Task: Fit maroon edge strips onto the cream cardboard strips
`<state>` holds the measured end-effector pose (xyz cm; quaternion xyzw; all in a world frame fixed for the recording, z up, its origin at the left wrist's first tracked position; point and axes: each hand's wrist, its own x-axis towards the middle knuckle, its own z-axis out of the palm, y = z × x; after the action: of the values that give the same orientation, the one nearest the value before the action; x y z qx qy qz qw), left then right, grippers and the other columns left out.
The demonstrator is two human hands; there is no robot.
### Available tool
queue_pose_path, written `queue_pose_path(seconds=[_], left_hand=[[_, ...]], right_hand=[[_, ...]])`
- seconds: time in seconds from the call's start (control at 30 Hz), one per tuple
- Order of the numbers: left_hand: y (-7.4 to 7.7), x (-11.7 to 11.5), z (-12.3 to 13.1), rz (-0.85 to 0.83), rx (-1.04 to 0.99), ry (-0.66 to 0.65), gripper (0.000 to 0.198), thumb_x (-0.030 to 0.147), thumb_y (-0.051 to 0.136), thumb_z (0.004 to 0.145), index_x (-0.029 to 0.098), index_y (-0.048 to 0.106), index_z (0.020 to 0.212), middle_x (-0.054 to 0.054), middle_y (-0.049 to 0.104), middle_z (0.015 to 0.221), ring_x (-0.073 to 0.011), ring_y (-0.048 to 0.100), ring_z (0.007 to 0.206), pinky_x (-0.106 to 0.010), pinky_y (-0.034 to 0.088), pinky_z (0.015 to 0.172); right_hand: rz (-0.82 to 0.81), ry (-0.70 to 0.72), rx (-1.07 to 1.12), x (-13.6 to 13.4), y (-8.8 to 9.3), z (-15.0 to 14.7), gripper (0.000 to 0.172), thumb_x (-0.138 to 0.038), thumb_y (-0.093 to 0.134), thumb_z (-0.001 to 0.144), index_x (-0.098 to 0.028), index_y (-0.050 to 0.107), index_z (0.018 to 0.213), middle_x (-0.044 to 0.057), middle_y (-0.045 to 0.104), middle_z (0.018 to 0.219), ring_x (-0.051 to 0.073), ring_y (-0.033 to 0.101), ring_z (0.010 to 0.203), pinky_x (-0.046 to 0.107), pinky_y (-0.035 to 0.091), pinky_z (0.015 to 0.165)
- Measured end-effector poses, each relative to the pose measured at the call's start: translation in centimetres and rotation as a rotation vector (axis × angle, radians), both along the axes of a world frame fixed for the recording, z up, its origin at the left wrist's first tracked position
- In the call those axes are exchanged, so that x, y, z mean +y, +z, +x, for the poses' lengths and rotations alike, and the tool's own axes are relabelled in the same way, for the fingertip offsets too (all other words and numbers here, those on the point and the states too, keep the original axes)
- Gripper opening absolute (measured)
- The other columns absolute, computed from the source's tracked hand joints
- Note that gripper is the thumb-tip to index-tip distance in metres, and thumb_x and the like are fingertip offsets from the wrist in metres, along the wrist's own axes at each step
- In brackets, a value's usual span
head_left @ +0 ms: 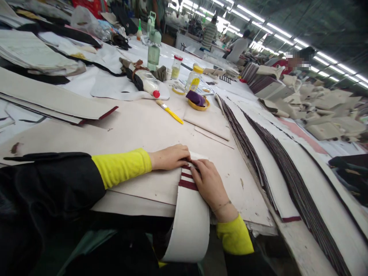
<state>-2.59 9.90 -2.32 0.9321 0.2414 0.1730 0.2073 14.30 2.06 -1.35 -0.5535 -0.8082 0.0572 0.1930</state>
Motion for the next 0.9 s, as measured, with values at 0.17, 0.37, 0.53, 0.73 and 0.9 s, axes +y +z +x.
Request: queue_pose_path(seconds=[0.17, 0.37, 0.53, 0.73, 0.9], left_hand=[[-0.2, -0.2, 0.0, 0.102, 0.027, -0.018, 0.020, 0.025, 0.042, 0.088, 0.012, 0.057, 0.087, -0.007, 0.054, 0.091, -0.0150, 0.048, 0.085, -0.025, 0.037, 0.081], [0.1, -1.1, -1.8, 0.196, 0.092, -0.068, 0.025, 0.018, 0.036, 0.089, 0.014, 0.054, 0.106, -0.008, 0.053, 0.105, -0.0170, 0.045, 0.098, -0.028, 0.034, 0.089], [0.7, -1.0, -2.7, 0.115, 0.079, -0.038, 0.024, 0.023, 0.038, 0.089, 0.017, 0.057, 0.102, -0.007, 0.055, 0.105, -0.0163, 0.048, 0.098, -0.027, 0.034, 0.090], [2.0, 1.8, 0.7, -0.043, 0.084, 0.196, 0.023, 0.024, 0.044, 0.085, 0.013, 0.056, 0.101, -0.006, 0.059, 0.101, -0.0142, 0.053, 0.092, -0.022, 0.039, 0.083], [3.3, 3.5, 4.1, -0.104, 0.369, 0.267, 0.031, 0.033, 0.038, 0.086, 0.013, 0.059, 0.096, -0.008, 0.063, 0.098, -0.0175, 0.057, 0.089, -0.024, 0.041, 0.077]], right_hand=[[0.004, -0.019, -0.077, -0.2, 0.1, -0.4, 0.025, -0.021, 0.040, 0.086, -0.017, 0.056, 0.105, 0.008, 0.058, 0.093, 0.021, 0.051, 0.092, 0.036, 0.043, 0.084], [0.053, -0.152, -0.082, -1.3, -0.1, -0.2, 0.028, -0.026, 0.038, 0.087, -0.018, 0.058, 0.104, 0.008, 0.060, 0.097, 0.021, 0.053, 0.092, 0.036, 0.043, 0.084], [0.062, -0.194, -0.021, -1.8, -0.4, 0.0, 0.030, -0.026, 0.036, 0.088, -0.016, 0.060, 0.103, 0.008, 0.061, 0.097, 0.020, 0.053, 0.093, 0.034, 0.042, 0.085], [0.065, -0.205, 0.012, -1.7, -0.3, -0.1, 0.030, -0.027, 0.037, 0.088, -0.017, 0.061, 0.102, 0.008, 0.062, 0.096, 0.019, 0.054, 0.093, 0.033, 0.043, 0.085], [0.023, -0.178, -0.011, -2.0, -0.2, 0.1, 0.032, -0.027, 0.038, 0.087, -0.015, 0.058, 0.108, 0.010, 0.060, 0.105, 0.020, 0.052, 0.098, 0.035, 0.042, 0.088]])
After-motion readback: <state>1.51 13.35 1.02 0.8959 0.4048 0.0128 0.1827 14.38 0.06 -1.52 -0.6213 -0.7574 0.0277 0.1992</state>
